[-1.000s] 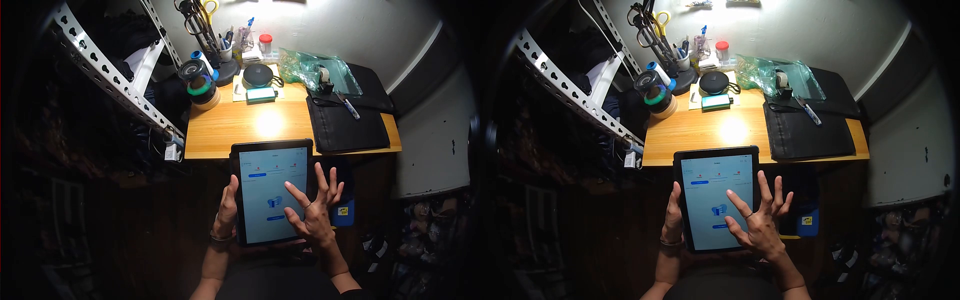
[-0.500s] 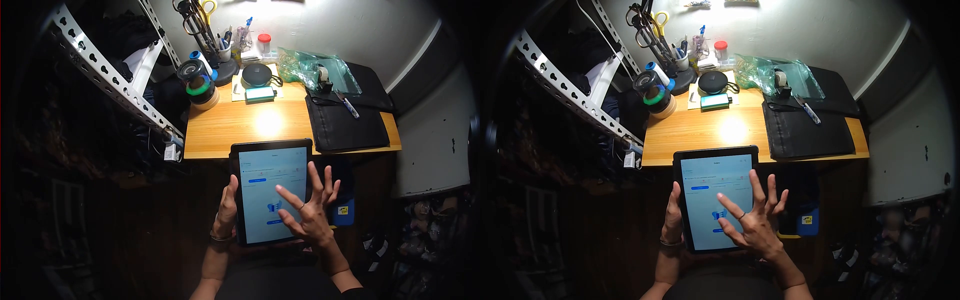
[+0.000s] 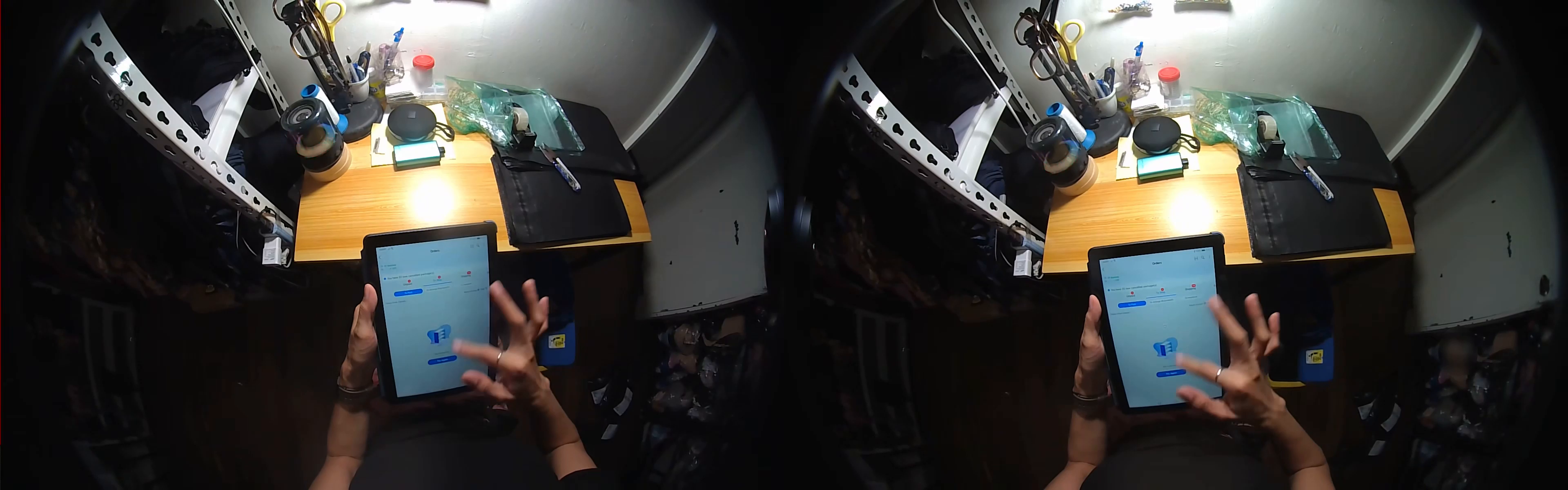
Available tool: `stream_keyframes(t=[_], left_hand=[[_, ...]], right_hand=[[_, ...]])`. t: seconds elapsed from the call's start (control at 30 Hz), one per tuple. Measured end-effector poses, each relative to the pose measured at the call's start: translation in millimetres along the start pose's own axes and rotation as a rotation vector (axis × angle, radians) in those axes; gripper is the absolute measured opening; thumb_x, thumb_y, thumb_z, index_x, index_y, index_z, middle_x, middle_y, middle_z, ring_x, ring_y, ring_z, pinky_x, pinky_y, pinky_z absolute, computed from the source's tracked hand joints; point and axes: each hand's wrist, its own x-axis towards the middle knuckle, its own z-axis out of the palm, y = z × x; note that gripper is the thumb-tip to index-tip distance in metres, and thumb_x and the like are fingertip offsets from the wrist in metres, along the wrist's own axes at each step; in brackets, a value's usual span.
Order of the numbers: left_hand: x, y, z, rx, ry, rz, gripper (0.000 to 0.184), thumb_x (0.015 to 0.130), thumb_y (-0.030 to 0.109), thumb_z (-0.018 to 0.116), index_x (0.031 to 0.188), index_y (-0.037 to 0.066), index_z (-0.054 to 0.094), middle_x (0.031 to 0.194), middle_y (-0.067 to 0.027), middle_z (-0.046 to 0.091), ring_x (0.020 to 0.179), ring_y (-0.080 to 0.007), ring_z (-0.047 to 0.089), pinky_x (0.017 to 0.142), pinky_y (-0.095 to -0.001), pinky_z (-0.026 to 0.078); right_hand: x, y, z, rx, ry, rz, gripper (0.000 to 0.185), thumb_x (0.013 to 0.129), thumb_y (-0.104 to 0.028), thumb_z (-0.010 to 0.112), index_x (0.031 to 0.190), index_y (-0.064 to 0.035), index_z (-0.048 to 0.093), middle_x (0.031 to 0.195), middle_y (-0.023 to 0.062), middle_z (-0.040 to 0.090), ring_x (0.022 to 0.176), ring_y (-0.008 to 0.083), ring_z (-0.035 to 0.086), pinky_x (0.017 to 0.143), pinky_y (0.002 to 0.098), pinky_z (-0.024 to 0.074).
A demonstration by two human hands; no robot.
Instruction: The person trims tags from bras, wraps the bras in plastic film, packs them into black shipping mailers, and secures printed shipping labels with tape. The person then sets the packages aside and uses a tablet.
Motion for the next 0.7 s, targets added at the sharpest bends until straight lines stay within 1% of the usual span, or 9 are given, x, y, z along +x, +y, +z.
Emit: stream_keyframes(t=[0.03, 0.1, 0.13, 0.27, 0.37, 0.43, 0.47, 0.6, 0.7], left_hand=[[0, 0, 0, -0.017, -0.001, -0.003, 0.064, 0.095, 0.052, 0.028, 0.122, -0.002, 0.049, 0.111, -0.0141, 0.060, 0.097, -0.0188, 0.060, 0.080, -0.0299, 0.050], [-1, 2, 4, 0.003, -0.005, -0.005, 0.065, 0.095, 0.052, 0.028, 0.123, -0.003, 0.048, 0.112, -0.0145, 0.060, 0.098, -0.0190, 0.060, 0.081, -0.0300, 0.050], [-3, 3, 5, 0.021, -0.004, -0.007, 0.065, 0.095, 0.052, 0.028, 0.123, -0.003, 0.048, 0.113, -0.0149, 0.059, 0.098, -0.0192, 0.060, 0.081, -0.0301, 0.050], [-4, -1, 0, 0.023, -0.002, -0.001, 0.065, 0.096, 0.052, 0.027, 0.122, -0.004, 0.049, 0.112, -0.0150, 0.060, 0.099, -0.0194, 0.060, 0.082, -0.0302, 0.050], [-4, 0, -2, 0.046, -0.019, 0.006, 0.065, 0.096, 0.052, 0.027, 0.120, -0.003, 0.051, 0.109, -0.0144, 0.061, 0.098, -0.0191, 0.060, 0.082, -0.0296, 0.050], [-5, 2, 1, 0.098, -0.006, 0.027, 0.064, 0.096, 0.051, 0.026, 0.119, -0.003, 0.052, 0.106, -0.0134, 0.062, 0.096, -0.0183, 0.060, 0.080, -0.0288, 0.050], [-5, 1, 0, 0.099, -0.007, 0.027, 0.064, 0.096, 0.051, 0.026, 0.119, -0.003, 0.052, 0.106, -0.0134, 0.062, 0.096, -0.0183, 0.060, 0.080, -0.0288, 0.050], [-8, 4, 7, 0.090, 0.002, 0.050, 0.063, 0.097, 0.050, 0.027, 0.118, -0.003, 0.053, 0.105, -0.0129, 0.062, 0.094, -0.0177, 0.061, 0.080, -0.0286, 0.049], [-11, 7, 12, 0.123, 0.008, 0.083, 0.062, 0.097, 0.050, 0.027, 0.117, -0.003, 0.053, 0.105, -0.0132, 0.062, 0.094, -0.0180, 0.061, 0.080, -0.0291, 0.049]], right_hand=[[6, -1, 1, -0.001, 0.002, 0.001, 0.036, 0.079, -0.051, 0.063, 0.100, -0.0240, 0.070, 0.148, 0.0180, 0.018, 0.136, 0.0398, -0.011, 0.101, 0.0555, -0.0175], [19, -2, 7, -0.233, 0.093, 0.113, 0.043, 0.082, -0.054, 0.058, 0.116, -0.0288, 0.062, 0.148, 0.0226, 0.010, 0.136, 0.0419, -0.011, 0.100, 0.0576, -0.0164], [22, 0, 9, -0.298, 0.067, 0.106, 0.048, 0.083, -0.056, 0.054, 0.125, -0.0328, 0.054, 0.148, 0.0242, 0.003, 0.135, 0.0431, -0.012, 0.099, 0.0599, -0.0162], [29, 1, 15, -0.338, 0.071, 0.078, 0.046, 0.083, -0.056, 0.054, 0.123, -0.0326, 0.056, 0.148, 0.0243, 0.003, 0.135, 0.0421, -0.014, 0.098, 0.0614, -0.0160], [28, 1, 15, -0.360, 0.039, 0.084, 0.048, 0.084, -0.056, 0.053, 0.125, -0.0322, 0.053, 0.148, 0.0244, 0.003, 0.135, 0.0425, -0.011, 0.098, 0.0627, -0.0136], [23, 6, 12, -0.177, 0.169, 0.102, 0.051, 0.084, -0.055, 0.052, 0.129, -0.0322, 0.047, 0.148, 0.0241, 0.004, 0.135, 0.0431, -0.007, 0.098, 0.0641, -0.0103], [21, 10, 10, -0.175, 0.204, 0.098, 0.055, 0.085, -0.055, 0.049, 0.132, -0.0287, 0.041, 0.147, 0.0240, 0.007, 0.136, 0.0433, -0.004, 0.100, 0.0634, -0.0071], [10, 22, 8, 0.081, 0.271, 0.185, 0.057, 0.087, -0.056, 0.045, 0.132, -0.0207, 0.042, 0.147, 0.0236, 0.010, 0.136, 0.0416, -0.002, 0.102, 0.0600, -0.0067], [-9, 25, 12, 0.113, 0.242, 0.191, 0.055, 0.088, -0.055, 0.045, 0.131, -0.0214, 0.044, 0.147, 0.0236, 0.010, 0.136, 0.0412, -0.001, 0.102, 0.0598, -0.0069]])
